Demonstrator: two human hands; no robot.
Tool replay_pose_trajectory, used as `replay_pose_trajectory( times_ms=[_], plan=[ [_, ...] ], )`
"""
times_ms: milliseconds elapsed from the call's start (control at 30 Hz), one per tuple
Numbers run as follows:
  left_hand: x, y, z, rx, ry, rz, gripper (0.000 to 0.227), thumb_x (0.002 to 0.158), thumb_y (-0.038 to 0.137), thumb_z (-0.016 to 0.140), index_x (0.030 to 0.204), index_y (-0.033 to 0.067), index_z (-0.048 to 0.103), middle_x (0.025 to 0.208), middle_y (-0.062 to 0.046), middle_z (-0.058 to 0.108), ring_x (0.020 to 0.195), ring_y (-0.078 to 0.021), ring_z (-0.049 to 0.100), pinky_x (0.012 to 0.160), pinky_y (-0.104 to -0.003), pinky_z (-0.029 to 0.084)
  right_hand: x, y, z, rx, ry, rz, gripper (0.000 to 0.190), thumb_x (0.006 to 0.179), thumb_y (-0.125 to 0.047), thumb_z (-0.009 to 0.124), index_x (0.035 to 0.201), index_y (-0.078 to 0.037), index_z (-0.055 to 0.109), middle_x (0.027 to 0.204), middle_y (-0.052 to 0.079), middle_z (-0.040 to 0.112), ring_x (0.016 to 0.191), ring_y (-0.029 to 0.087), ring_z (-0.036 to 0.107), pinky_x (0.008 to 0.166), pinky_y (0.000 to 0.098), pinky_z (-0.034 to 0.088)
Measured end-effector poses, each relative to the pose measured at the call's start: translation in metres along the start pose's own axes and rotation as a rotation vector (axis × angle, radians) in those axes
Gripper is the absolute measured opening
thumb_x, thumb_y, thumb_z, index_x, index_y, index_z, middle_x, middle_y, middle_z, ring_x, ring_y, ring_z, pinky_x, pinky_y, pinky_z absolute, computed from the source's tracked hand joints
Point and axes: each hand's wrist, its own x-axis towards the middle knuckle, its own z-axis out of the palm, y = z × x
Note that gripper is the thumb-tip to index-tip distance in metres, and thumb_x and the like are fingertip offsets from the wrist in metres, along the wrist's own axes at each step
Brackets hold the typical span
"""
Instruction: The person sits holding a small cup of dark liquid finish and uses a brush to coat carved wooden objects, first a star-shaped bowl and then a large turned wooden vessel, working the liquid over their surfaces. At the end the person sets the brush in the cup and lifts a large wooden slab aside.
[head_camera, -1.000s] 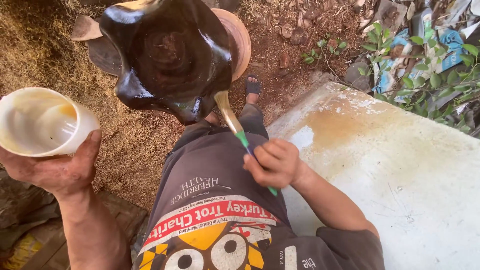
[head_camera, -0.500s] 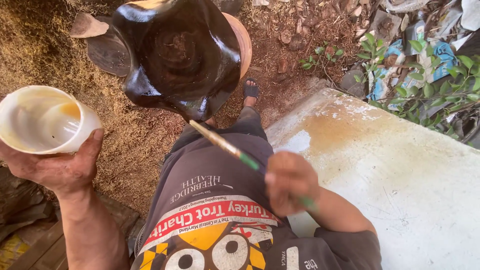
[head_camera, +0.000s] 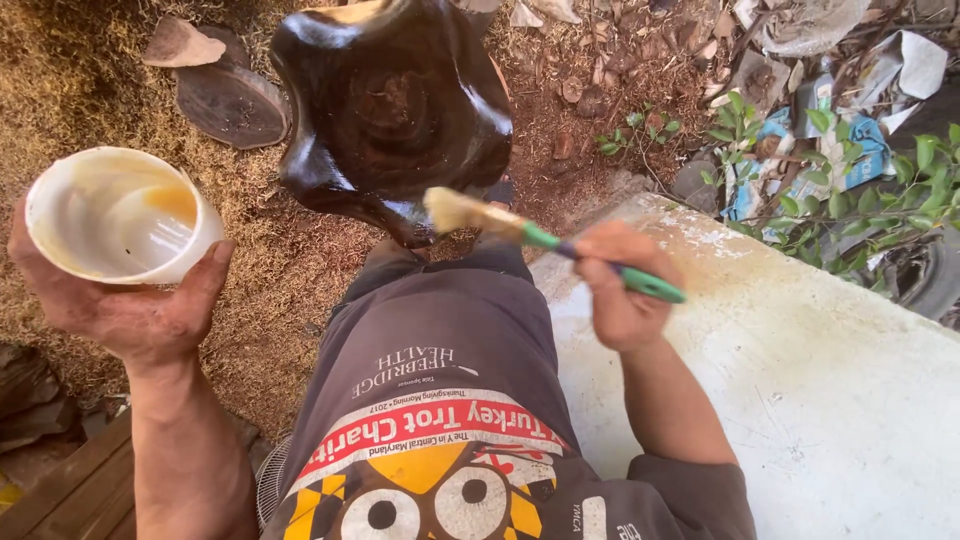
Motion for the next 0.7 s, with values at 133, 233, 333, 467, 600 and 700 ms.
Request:
replay_pose_trajectory(
  times_ms=[133, 233, 333, 467, 600, 700],
  plan=[
    [-0.006, -0.003, 0.004, 0.005, 0.090, -0.066, 0.084, 0.097, 0.019, 0.090, 0.157, 0.0073, 0.033, 0.146, -0.017, 0.056, 0.127, -0.0318, 0.066, 0.108, -0.042, 0.057, 0.007, -0.035, -0.024, -0.238, 0.051, -0.120, 0.006, 0.106, -0.004, 0.064, 0.111, -0.003, 0.062, 0.093, 0.008, 0.065, 0.073, 0.015, 0.060, 0.062, 0.0292, 0.047],
    [-0.016, -0.016, 0.012, -0.126, 0.141, -0.100, 0.087, 0.093, 0.023, 0.091, 0.157, 0.0082, 0.034, 0.143, -0.015, 0.055, 0.129, -0.0309, 0.068, 0.107, -0.042, 0.058, 0.035, -0.069, -0.013, -0.598, -0.150, -0.426, 0.011, 0.091, 0.000, 0.064, 0.099, -0.006, 0.063, 0.079, 0.002, 0.061, 0.068, 0.016, 0.058, 0.058, 0.0334, 0.045],
    [-0.016, -0.007, 0.018, -0.149, 0.152, -0.167, 0.090, 0.093, 0.026, 0.093, 0.158, 0.0074, 0.035, 0.144, -0.014, 0.055, 0.131, -0.0299, 0.067, 0.109, -0.040, 0.057, 0.059, -0.081, 0.007, -0.861, -0.480, -0.615, 0.016, 0.090, -0.004, 0.076, 0.103, -0.004, 0.066, 0.083, 0.010, 0.062, 0.067, 0.022, 0.058, 0.055, 0.0353, 0.045],
    [-0.021, -0.010, 0.022, -0.117, 0.163, -0.193, 0.086, 0.095, 0.024, 0.093, 0.158, 0.0078, 0.035, 0.142, -0.013, 0.053, 0.131, -0.0278, 0.064, 0.112, -0.039, 0.055, 0.068, -0.097, 0.017, -0.580, -0.753, -0.459, 0.023, 0.081, -0.006, 0.076, 0.102, -0.002, 0.069, 0.079, 0.006, 0.062, 0.061, 0.019, 0.057, 0.049, 0.0330, 0.042],
    [-0.027, -0.034, 0.018, -0.112, 0.184, -0.207, 0.089, 0.093, 0.025, 0.093, 0.158, 0.0074, 0.035, 0.142, -0.014, 0.053, 0.132, -0.0287, 0.063, 0.113, -0.039, 0.054, 0.064, -0.110, 0.024, -0.673, -0.457, -0.303, 0.020, 0.081, 0.004, 0.070, 0.098, -0.002, 0.062, 0.082, 0.008, 0.063, 0.064, 0.021, 0.061, 0.053, 0.0340, 0.046],
    [-0.025, -0.073, 0.017, -0.298, 0.161, -0.205, 0.093, 0.092, 0.028, 0.092, 0.160, 0.0061, 0.034, 0.145, -0.016, 0.058, 0.129, -0.0283, 0.067, 0.108, -0.039, 0.057, 0.045, -0.104, 0.055, -0.841, -0.517, -0.342, 0.023, 0.079, 0.005, 0.078, 0.097, -0.002, 0.066, 0.078, 0.007, 0.061, 0.057, 0.020, 0.053, 0.048, 0.0355, 0.040]
  ],
)
